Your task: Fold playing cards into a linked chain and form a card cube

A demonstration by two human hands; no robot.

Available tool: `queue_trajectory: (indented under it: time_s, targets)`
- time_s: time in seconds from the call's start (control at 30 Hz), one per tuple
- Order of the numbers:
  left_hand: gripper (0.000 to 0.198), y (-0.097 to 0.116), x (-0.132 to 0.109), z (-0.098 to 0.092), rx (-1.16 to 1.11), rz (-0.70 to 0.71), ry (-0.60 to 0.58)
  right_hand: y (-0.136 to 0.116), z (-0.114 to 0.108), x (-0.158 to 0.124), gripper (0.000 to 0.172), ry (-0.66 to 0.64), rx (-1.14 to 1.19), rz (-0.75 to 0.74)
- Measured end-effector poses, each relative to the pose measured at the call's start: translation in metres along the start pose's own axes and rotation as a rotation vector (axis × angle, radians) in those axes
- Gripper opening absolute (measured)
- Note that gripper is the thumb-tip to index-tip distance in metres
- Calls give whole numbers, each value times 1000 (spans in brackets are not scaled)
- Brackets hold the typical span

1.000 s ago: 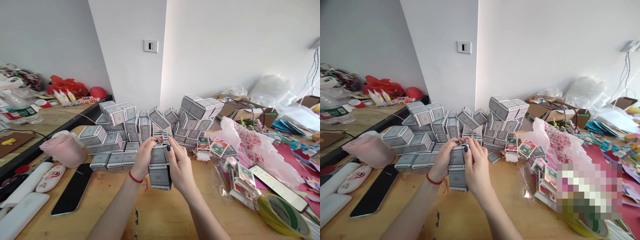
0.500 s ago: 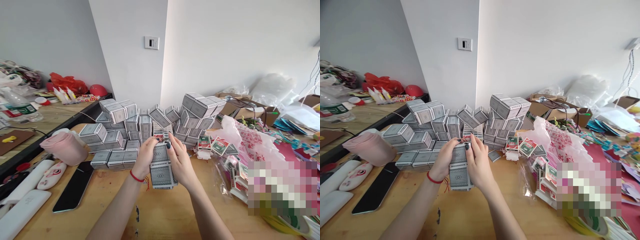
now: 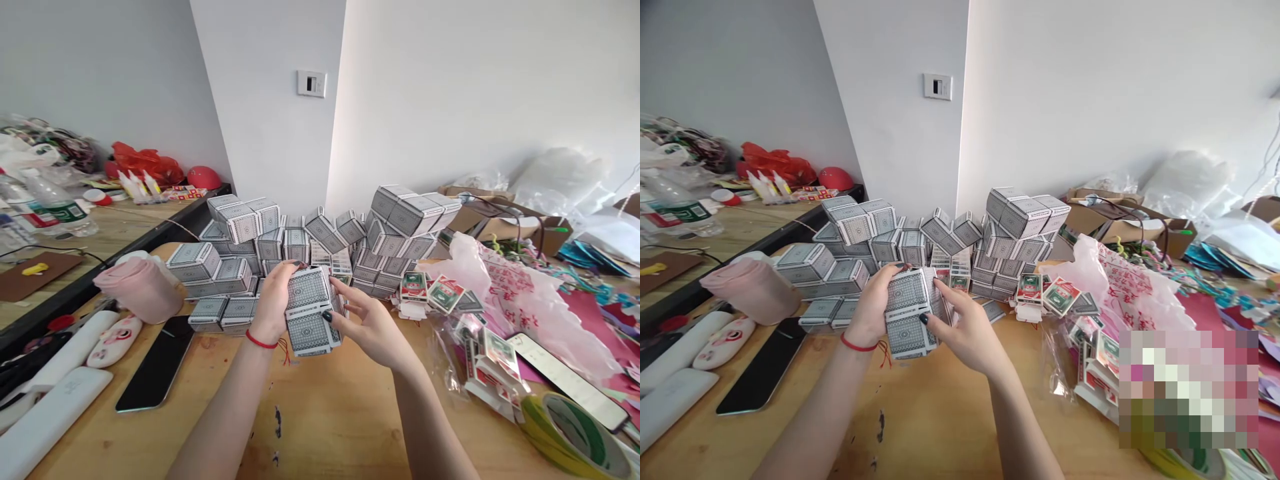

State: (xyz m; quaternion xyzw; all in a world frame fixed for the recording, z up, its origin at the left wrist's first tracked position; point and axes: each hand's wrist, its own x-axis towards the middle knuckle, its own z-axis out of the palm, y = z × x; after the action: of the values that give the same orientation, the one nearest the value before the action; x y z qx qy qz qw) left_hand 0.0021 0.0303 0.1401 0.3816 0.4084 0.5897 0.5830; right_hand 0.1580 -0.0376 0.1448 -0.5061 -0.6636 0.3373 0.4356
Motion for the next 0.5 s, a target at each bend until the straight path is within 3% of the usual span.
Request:
queue_trajectory:
  time_s: [0.5]
  targets:
    - [18,-1,1,-1,-58,23,-69,-6,-2,-2,54,-18,-63,-7]
